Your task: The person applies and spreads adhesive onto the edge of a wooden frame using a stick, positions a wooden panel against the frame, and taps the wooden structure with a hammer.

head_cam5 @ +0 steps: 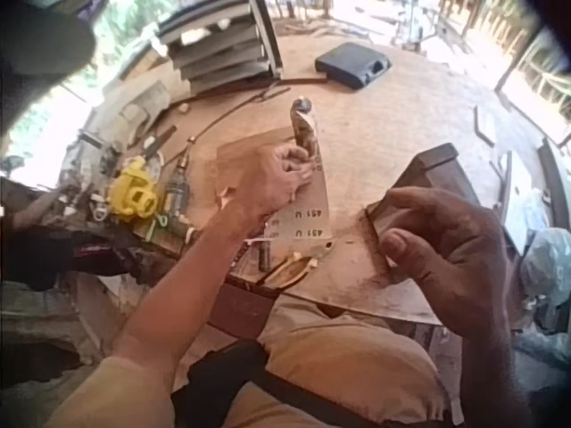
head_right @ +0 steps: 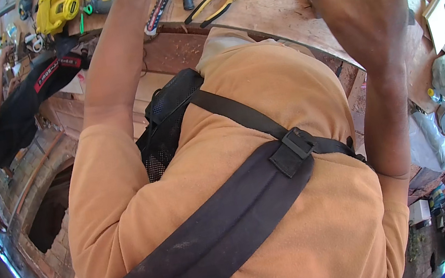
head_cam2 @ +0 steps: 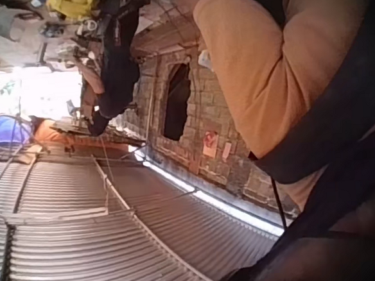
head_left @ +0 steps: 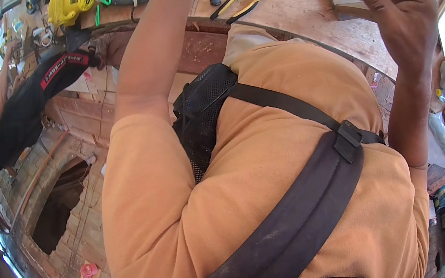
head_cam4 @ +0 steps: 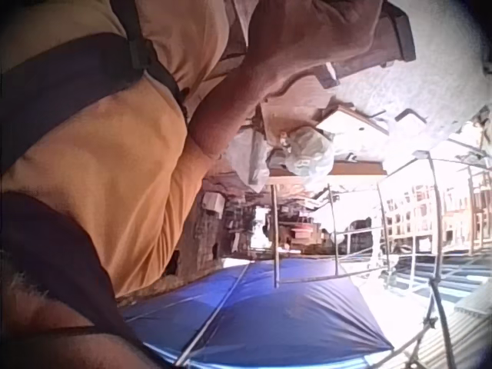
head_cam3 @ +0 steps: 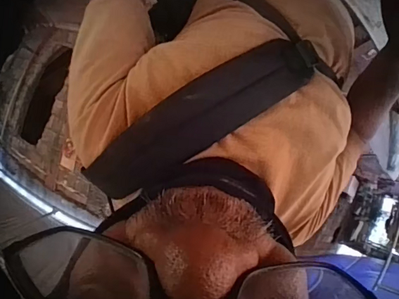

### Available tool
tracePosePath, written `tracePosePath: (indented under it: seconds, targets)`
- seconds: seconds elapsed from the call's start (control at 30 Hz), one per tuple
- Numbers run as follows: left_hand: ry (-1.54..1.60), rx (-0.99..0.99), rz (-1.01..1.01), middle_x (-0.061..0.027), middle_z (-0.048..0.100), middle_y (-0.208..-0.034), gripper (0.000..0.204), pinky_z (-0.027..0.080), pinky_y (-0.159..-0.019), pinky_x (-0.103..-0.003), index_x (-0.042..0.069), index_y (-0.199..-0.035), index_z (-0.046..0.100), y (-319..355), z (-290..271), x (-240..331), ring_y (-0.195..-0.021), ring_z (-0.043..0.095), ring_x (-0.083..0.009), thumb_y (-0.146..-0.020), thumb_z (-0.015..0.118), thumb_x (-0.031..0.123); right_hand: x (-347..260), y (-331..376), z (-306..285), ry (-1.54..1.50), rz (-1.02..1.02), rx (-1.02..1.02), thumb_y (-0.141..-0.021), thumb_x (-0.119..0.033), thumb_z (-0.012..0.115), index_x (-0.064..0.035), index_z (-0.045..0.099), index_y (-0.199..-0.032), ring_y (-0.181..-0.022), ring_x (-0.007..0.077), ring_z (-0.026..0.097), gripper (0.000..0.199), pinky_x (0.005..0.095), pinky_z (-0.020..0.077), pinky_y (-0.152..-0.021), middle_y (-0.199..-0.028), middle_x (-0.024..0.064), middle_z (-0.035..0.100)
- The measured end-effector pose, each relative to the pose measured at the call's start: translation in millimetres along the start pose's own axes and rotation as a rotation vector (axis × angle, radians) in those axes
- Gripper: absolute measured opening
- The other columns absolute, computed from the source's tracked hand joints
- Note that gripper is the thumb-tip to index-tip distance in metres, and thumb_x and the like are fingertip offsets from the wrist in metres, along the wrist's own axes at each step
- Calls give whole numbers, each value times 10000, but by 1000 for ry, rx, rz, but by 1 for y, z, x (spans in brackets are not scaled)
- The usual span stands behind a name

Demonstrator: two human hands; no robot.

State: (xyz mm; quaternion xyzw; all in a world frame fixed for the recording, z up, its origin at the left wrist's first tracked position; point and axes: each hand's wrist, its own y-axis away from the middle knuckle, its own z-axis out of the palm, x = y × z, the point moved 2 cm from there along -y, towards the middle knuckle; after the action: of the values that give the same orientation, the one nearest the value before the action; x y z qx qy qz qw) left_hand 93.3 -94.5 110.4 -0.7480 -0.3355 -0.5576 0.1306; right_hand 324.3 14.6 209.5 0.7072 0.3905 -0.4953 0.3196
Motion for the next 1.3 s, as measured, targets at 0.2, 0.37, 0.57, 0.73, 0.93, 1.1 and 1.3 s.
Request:
tracePosePath:
  seconds: [0.2,0.37,0.57,0.73,0.93,1.1,1.3]
  targets:
    - [-450,-120,300,-152,699,-820,306,533,-641,-323,12,-1130,676,-11,-30,-46,-689,666,-198,-871,693,174,35,-5,33,-1,24,-285,-930,-131,711,-6,621,-1295,-954,113,642,396,244,531,-834,-1037,61,684]
    - [-60,-159,119,-107,676,-752,219,502,-672,-305,-19,-861,684,32,-72,-23,-706,643,-170,-826,751,187,56,-1,58,106,89,-241,-902,-131,727,15,655,-1219,-795,118,650,356,269,537,-723,-889,98,716]
    - [-221,-200,-214,-30,673,-752,209,483,-652,-262,27,-924,727,92,-78,-105,-710,604,-93,-896,711,234,100,24,77,287,207,-322,-871,-221,734,13,659,-1196,-831,282,695,407,382,540,-795,-936,187,715]
    - [-5,-349,-494,2,659,-819,153,460,-722,-230,-15,-915,704,140,-37,-113,-775,566,-67,-923,672,134,127,46,81,266,187,-263,-845,-286,723,7,666,-1137,-903,404,663,417,456,513,-814,-939,230,694]
    - [-60,-474,-525,-1,664,-802,246,453,-701,-225,-24,-895,711,143,14,-101,-747,564,-65,-980,628,192,168,87,43,379,260,-283,-846,-316,700,15,677,-992,-903,417,657,362,486,510,-803,-908,234,683]
    - [-335,-608,-622,-3,654,-749,345,430,-607,-230,-10,-876,703,129,54,-84,-670,546,-66,-982,639,312,232,152,16,377,451,-215,-837,-305,697,9,685,-922,-903,423,660,325,497,515,-804,-899,243,683]
    - [-652,-823,-213,-47,675,-759,260,491,-651,-280,-29,-949,699,107,118,-53,-689,594,-97,-931,667,228,325,290,12,309,902,79,-836,-322,704,-25,717,-1004,-994,387,667,343,479,523,-883,-1007,241,694]
